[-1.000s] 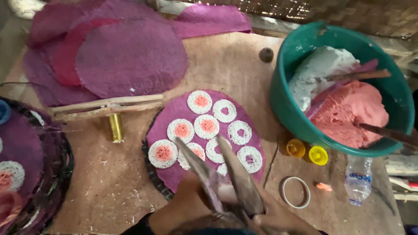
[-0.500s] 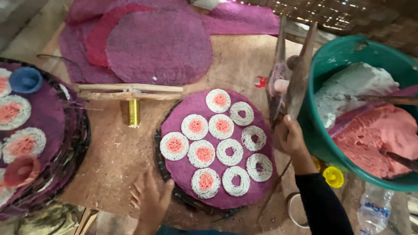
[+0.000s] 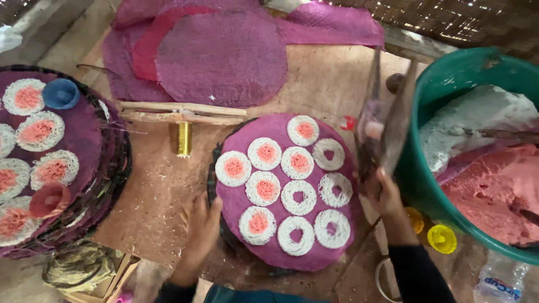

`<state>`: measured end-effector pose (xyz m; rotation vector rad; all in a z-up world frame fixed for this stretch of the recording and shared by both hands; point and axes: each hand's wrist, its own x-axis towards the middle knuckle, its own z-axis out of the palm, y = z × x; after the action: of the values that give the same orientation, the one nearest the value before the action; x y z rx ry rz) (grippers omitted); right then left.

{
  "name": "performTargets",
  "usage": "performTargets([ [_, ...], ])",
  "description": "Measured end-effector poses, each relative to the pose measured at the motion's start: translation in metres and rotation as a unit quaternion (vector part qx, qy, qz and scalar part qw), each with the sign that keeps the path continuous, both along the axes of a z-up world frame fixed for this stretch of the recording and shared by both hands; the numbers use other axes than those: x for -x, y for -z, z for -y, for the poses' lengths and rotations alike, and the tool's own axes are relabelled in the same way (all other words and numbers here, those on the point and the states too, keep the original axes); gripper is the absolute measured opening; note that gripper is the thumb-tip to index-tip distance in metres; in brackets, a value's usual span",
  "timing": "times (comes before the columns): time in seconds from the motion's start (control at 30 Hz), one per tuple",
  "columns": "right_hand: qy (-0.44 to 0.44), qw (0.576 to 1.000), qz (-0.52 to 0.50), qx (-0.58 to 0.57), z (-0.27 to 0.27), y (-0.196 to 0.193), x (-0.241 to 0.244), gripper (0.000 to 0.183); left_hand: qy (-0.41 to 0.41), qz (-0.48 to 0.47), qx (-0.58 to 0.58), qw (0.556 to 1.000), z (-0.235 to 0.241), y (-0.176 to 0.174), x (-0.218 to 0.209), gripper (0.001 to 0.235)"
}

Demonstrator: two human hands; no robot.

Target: The person uses a wooden tool to apply white paste onto circular objects arranged on a purple mat, then uses a cylindrical tool to apply pink paste into the center of each circle. The person repeats this process for multiple items.

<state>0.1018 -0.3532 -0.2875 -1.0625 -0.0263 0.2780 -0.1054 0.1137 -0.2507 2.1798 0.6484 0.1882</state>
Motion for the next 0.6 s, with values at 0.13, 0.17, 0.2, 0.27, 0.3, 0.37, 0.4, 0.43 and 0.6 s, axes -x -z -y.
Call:
performTargets([
  [0.13, 0.068, 0.997, 0.032, 0.013, -0.002, -0.039, 0.084, 0.033, 0.1, 0.096, -0.02, 0.99, -0.027, -0.003, -0.055, 0.055],
  [0.17, 0.076, 0.996, 0.044, 0.026, -0.005, -0.052, 0.108, 0.04, 0.106, 0.08, -0.021, 0.991, -0.027, -0.003, -0.071, 0.056],
  [0.2, 0.08, 0.994, 0.058, 0.039, -0.01, -0.064, 0.127, 0.049, 0.113, 0.063, -0.023, 0.991, -0.027, -0.003, -0.09, 0.058],
  [0.27, 0.08, 0.991, 0.085, 0.064, -0.025, -0.083, 0.158, 0.069, 0.127, -0.017, 0.005, 0.992, -0.024, -0.006, -0.13, 0.053],
  [0.3, 0.079, 0.99, 0.093, 0.071, -0.033, -0.09, 0.172, 0.079, 0.128, -0.031, 0.059, 0.99, -0.021, -0.009, -0.148, 0.054],
  [0.37, 0.07, 0.99, 0.1, 0.071, -0.042, -0.099, 0.196, 0.1, 0.133, -0.059, 0.076, 0.986, -0.013, -0.021, -0.173, 0.055],
  [0.4, 0.051, 0.991, 0.104, 0.06, -0.041, -0.1, 0.203, 0.106, 0.137, -0.072, 0.039, 0.987, -0.008, -0.031, -0.181, 0.055],
  [0.43, 0.062, 0.992, 0.069, 0.088, -0.037, -0.101, 0.212, 0.108, 0.141, -0.086, 0.002, 0.986, -0.002, -0.041, -0.181, 0.056],
  [0.6, -0.075, 0.986, 0.001, 0.149, -0.007, -0.109, 0.229, 0.11, 0.228, 0.258, 0.232, 0.91, 0.055, -0.116, -0.162, 0.072],
])
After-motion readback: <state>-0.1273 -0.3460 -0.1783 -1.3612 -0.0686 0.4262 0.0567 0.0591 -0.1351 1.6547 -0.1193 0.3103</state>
